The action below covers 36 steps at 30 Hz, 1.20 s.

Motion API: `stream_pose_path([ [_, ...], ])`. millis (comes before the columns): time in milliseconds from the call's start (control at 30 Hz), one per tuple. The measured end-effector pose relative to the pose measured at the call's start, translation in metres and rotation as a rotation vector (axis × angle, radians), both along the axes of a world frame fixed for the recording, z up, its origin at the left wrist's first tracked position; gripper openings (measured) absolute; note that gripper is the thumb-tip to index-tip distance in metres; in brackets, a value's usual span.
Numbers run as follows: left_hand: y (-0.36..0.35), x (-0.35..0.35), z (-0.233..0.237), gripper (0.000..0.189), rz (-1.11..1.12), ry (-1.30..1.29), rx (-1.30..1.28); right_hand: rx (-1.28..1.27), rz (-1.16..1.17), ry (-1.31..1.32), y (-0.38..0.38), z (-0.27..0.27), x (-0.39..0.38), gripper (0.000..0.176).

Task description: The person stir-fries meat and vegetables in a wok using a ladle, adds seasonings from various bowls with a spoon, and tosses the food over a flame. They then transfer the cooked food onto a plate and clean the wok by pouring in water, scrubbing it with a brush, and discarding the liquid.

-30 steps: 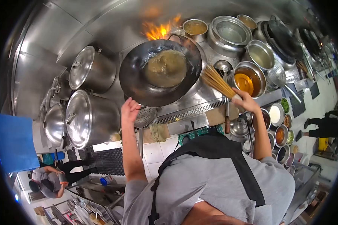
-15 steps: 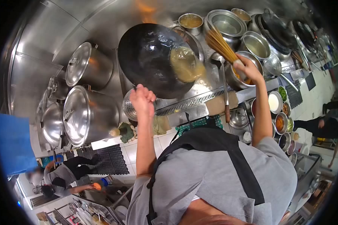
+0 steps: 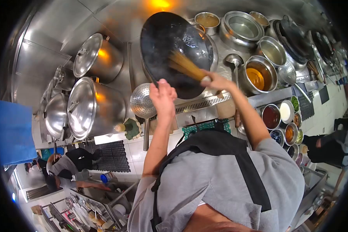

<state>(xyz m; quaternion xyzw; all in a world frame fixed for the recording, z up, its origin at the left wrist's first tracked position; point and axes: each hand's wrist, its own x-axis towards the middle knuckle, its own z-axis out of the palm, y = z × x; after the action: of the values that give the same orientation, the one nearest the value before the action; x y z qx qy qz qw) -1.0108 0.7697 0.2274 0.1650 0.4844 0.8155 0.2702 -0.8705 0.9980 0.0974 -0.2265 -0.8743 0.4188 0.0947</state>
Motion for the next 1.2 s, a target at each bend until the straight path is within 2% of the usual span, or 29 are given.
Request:
stream_pose_path([
  [33, -0.008, -0.009, -0.007, 0.029, 0.017, -0.055, 0.016, -0.089, -0.057, -0.309, 0.032, -0.005, 0.019, 0.076],
  [100, -0.019, -0.022, -0.013, 0.032, 0.04, -0.136, 0.03, -0.064, -0.378, -0.14, 0.059, -0.007, 0.058, 0.07],
  [200, -0.047, -0.045, -0.054, 0.034, -0.013, -0.258, 0.082, 0.022, -0.375, -0.325, 0.065, -0.004, 0.101, 0.083],
  [267, -0.057, -0.059, -0.09, 0.036, -0.079, -0.39, 0.115, 0.033, -0.372, -0.368, 0.035, -0.032, 0.108, 0.088],
  [333, -0.052, -0.061, -0.12, 0.037, -0.127, -0.537, 0.201, 0.015, -0.395, -0.447, 0.004, -0.06, 0.107, 0.085],
  [400, -0.037, -0.05, -0.142, 0.037, -0.152, -0.686, 0.345, -0.036, -0.529, -0.447, -0.017, -0.089, 0.108, 0.075],
  [500, -0.003, -0.028, -0.173, 0.035, -0.244, -0.815, 0.344, 0.09, -0.472, -0.559, -0.008, -0.103, 0.135, 0.061],
  [600, 0.026, -0.028, -0.2, 0.035, -0.254, -0.738, 0.378, 0.225, -0.508, -0.465, -0.006, -0.134, 0.177, 0.053],
  [633, 0.036, -0.022, -0.171, 0.035, -0.184, -0.773, 0.202, 0.051, -0.541, -0.459, -0.009, -0.145, 0.186, 0.062],
  [667, 0.044, -0.03, -0.181, 0.035, -0.235, -0.782, 0.282, 0.23, -0.455, -0.324, -0.022, -0.158, 0.199, 0.072],
  [700, 0.05, -0.043, -0.204, 0.035, -0.283, -0.791, 0.363, 0.267, -0.49, -0.284, -0.033, -0.168, 0.207, 0.075],
  [733, 0.058, -0.045, -0.202, 0.035, -0.326, -0.798, 0.448, 0.308, -0.521, -0.242, -0.042, -0.166, 0.203, 0.079],
  [767, 0.059, -0.04, -0.201, 0.034, -0.232, -0.758, 0.312, 0.299, -0.576, -0.306, -0.048, -0.162, 0.201, 0.082],
  [800, 0.06, -0.039, -0.203, 0.034, -0.241, -0.757, 0.322, 0.181, -0.645, -0.325, -0.054, -0.149, 0.196, 0.076],
  [867, 0.061, -0.042, -0.204, 0.034, -0.255, -0.747, 0.34, 0.229, -0.752, -0.08, -0.053, -0.153, 0.192, 0.066],
  [967, 0.061, -0.034, -0.196, 0.032, -0.18, -0.761, 0.288, 0.247, -0.724, -0.017, -0.042, -0.123, 0.19, 0.051],
  [1033, 0.065, -0.033, -0.192, 0.031, -0.138, -0.746, 0.235, -0.268, -0.753, 0.034, -0.033, -0.031, 0.172, 0.046],
  [1067, 0.067, -0.03, -0.192, 0.031, -0.142, -0.74, 0.247, -0.527, -0.753, 0.057, -0.024, -0.003, 0.164, 0.044],
  [1100, 0.068, -0.028, -0.192, 0.031, -0.143, -0.735, 0.259, -0.548, -0.741, 0.271, -0.009, -0.009, 0.159, 0.038],
  [1200, 0.068, -0.032, -0.217, 0.035, -0.264, -0.726, 0.421, -0.396, -0.766, 0.339, 0.06, 0.004, 0.136, 0.02],
])
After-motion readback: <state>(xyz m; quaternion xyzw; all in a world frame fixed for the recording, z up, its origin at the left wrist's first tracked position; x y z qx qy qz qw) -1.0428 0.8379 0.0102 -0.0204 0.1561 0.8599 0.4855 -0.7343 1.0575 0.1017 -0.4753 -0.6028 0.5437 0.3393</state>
